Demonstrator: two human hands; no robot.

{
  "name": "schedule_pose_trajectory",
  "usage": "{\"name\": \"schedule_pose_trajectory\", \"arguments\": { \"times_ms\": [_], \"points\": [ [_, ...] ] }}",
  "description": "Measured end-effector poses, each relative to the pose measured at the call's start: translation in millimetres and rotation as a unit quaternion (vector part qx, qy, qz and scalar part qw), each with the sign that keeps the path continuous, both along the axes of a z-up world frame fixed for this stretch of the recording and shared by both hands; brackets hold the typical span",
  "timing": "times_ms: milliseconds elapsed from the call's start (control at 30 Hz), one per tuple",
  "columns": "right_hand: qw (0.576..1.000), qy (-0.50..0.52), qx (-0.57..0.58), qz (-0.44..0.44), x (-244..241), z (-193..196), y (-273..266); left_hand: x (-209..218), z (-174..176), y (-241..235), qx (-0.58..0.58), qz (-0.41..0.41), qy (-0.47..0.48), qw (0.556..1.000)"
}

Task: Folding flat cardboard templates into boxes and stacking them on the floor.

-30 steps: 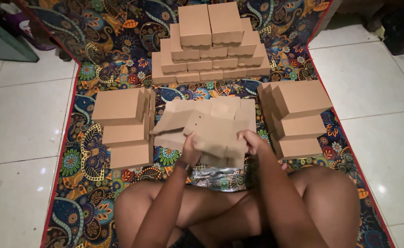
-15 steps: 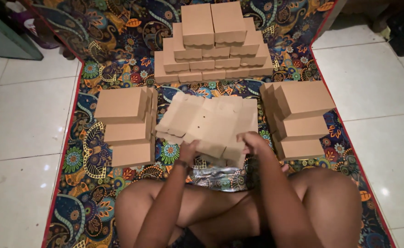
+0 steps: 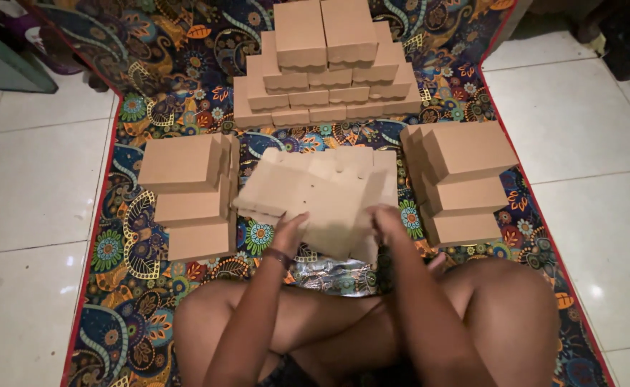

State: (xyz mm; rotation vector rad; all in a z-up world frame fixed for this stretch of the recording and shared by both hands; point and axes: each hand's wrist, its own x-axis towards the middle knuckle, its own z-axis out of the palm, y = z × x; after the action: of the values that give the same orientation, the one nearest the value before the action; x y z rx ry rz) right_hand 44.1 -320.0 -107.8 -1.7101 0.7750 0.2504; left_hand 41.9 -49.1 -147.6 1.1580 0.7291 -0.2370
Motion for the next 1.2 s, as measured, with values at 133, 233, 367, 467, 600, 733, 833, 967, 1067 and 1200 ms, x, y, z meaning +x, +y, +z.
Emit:
{"name": "schedule_pose_trajectory", "arguments": {
  "times_ms": [133,233,367,467,600,733,833,967,1067,1200],
  "points": [
    [0.999,-0.030,-0.008,-0.042,3.7,17.9,2.6,-15.0,13.8,3.4,0.343,-0.181,-0.174,0.905],
    [0.996,-0.049,-0.025,-0.065,-0.3,31.2,9.5,-15.3,90.5,8.7,-0.174,0.046,-0.062,0.982],
    [0.988,-0.107,0.110,-0.008,-14.6,66.8,22.1,-12.2,63.7,12.3,-0.198,0.063,-0.080,0.975],
    [0.989,-0.138,0.030,0.036,-22.0,76.8,22.3,-15.1,59.8,17.5,-0.156,0.038,-0.124,0.979],
    [0.965,-0.179,0.168,0.096,-31.4,56.9,14.2,-28.1,92.8,16.0,-0.046,0.001,-0.160,0.986],
    [0.847,-0.219,0.453,-0.170,-32.7,110.2,4.4,-26.9,101.3,26.1,-0.039,-0.022,-0.170,0.984],
    [0.704,-0.256,0.619,-0.237,-40.1,142.7,1.6,-23.5,80.8,34.6,-0.053,-0.032,-0.218,0.974],
    [0.756,-0.214,0.588,-0.192,-35.5,109.3,10.0,-6.3,47.2,39.4,-0.069,-0.006,-0.192,0.979],
    [0.792,-0.180,0.546,-0.205,-29.6,56.6,24.2,-11.0,35.6,30.5,-0.169,0.103,-0.149,0.969],
    [0.890,-0.142,0.416,-0.123,-18.3,-64.8,37.1,-19.6,46.7,-1.4,-0.162,0.152,-0.155,0.963]
  ]
}}
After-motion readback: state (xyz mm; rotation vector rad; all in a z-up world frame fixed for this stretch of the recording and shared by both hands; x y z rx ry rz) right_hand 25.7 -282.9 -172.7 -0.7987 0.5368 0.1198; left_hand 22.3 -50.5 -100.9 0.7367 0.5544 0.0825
